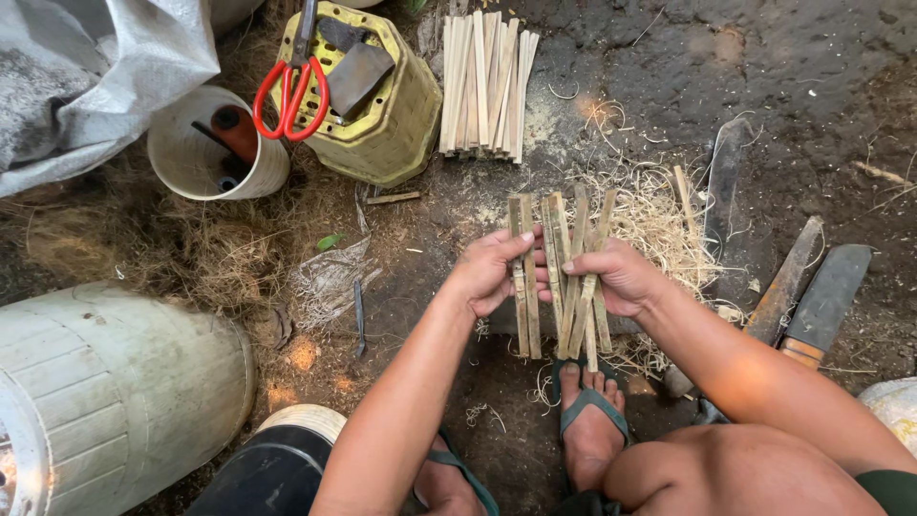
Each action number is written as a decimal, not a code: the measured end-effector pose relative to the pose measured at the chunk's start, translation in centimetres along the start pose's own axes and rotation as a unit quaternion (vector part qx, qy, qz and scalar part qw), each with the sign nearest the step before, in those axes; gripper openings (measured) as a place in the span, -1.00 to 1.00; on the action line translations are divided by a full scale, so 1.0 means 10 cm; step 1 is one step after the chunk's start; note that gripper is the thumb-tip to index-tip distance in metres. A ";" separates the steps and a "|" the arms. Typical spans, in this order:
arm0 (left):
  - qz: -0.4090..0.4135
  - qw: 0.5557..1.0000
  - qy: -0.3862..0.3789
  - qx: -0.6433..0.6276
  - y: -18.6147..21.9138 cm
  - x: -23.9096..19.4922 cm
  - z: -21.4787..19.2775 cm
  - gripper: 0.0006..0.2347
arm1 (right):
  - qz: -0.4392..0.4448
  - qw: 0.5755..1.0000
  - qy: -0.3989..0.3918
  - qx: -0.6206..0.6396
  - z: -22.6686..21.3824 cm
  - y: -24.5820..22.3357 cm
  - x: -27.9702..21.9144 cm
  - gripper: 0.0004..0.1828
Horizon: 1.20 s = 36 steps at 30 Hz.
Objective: The person sharpens small wooden sticks one by one using a knife on a metal block, then gathers and stacks the finished sticks. The person also picks up and organizes additional sticks from the surrounding area.
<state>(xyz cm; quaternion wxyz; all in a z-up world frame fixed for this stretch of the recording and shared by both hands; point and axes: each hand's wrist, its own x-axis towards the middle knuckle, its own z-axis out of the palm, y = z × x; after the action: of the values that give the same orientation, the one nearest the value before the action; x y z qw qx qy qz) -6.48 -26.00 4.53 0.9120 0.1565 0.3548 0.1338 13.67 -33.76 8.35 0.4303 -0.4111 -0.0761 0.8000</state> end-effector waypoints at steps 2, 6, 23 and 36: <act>0.006 1.000 0.009 0.010 0.01 -0.01 -0.01 -0.71 | -0.012 1.000 -0.015 -0.007 0.01 0.01 0.01 -0.30; 0.022 0.995 0.063 0.078 0.01 -0.03 -0.05 -0.69 | -0.001 0.998 0.066 0.001 -0.03 0.06 0.06 -0.44; 0.022 0.992 0.097 0.080 -0.40 0.18 -0.13 -0.72 | 0.012 1.000 -0.018 0.018 -0.35 0.17 0.05 -0.32; 0.018 0.971 0.134 0.196 -0.38 0.18 0.05 -0.79 | -0.002 0.994 0.095 -0.060 -0.44 0.24 0.05 -0.48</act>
<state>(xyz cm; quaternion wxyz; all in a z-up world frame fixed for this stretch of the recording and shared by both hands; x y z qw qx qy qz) -4.35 -28.92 2.33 0.8050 0.3189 0.4905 0.0978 15.24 -35.85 4.01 0.4121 -0.5098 -0.0834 0.7506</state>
